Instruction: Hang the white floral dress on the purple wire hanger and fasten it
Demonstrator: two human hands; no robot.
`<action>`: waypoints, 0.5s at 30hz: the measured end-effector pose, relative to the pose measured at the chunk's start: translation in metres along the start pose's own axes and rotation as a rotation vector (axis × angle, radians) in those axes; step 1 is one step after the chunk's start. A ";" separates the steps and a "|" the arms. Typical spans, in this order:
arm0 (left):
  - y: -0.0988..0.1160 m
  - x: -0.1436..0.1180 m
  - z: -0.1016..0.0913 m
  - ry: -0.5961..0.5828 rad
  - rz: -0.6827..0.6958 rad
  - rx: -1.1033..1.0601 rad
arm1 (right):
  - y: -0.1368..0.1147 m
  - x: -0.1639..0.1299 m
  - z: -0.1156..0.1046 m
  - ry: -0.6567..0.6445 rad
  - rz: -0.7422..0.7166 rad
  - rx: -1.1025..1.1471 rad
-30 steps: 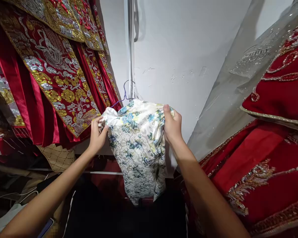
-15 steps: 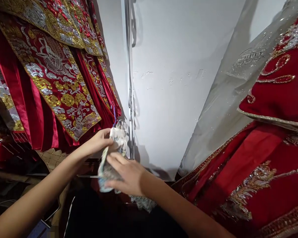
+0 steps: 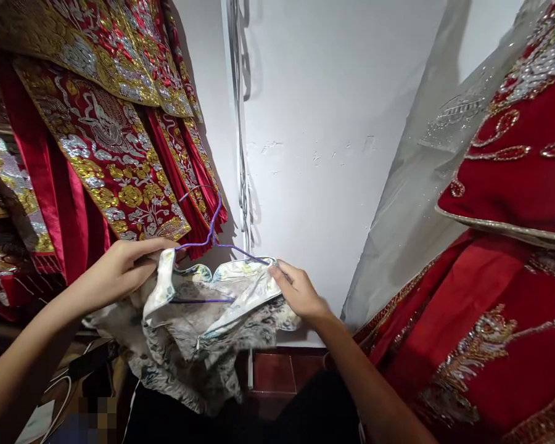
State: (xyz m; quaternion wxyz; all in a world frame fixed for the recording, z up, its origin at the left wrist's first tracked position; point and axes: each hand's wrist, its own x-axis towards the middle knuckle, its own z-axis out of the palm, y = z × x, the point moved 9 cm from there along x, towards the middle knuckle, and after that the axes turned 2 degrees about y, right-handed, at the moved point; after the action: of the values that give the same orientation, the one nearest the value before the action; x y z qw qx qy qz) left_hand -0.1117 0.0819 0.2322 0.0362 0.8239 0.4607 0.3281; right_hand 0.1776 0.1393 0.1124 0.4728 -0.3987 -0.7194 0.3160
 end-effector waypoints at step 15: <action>-0.080 0.061 0.067 0.394 -0.093 -0.211 | 0.024 0.068 -0.109 0.369 0.305 0.518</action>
State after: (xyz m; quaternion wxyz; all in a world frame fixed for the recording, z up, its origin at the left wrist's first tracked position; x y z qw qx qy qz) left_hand -0.1104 0.1921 0.1822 0.0466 0.7134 0.4596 0.5270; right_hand 0.2701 0.2186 0.1600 0.6275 -0.4187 -0.4500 0.4779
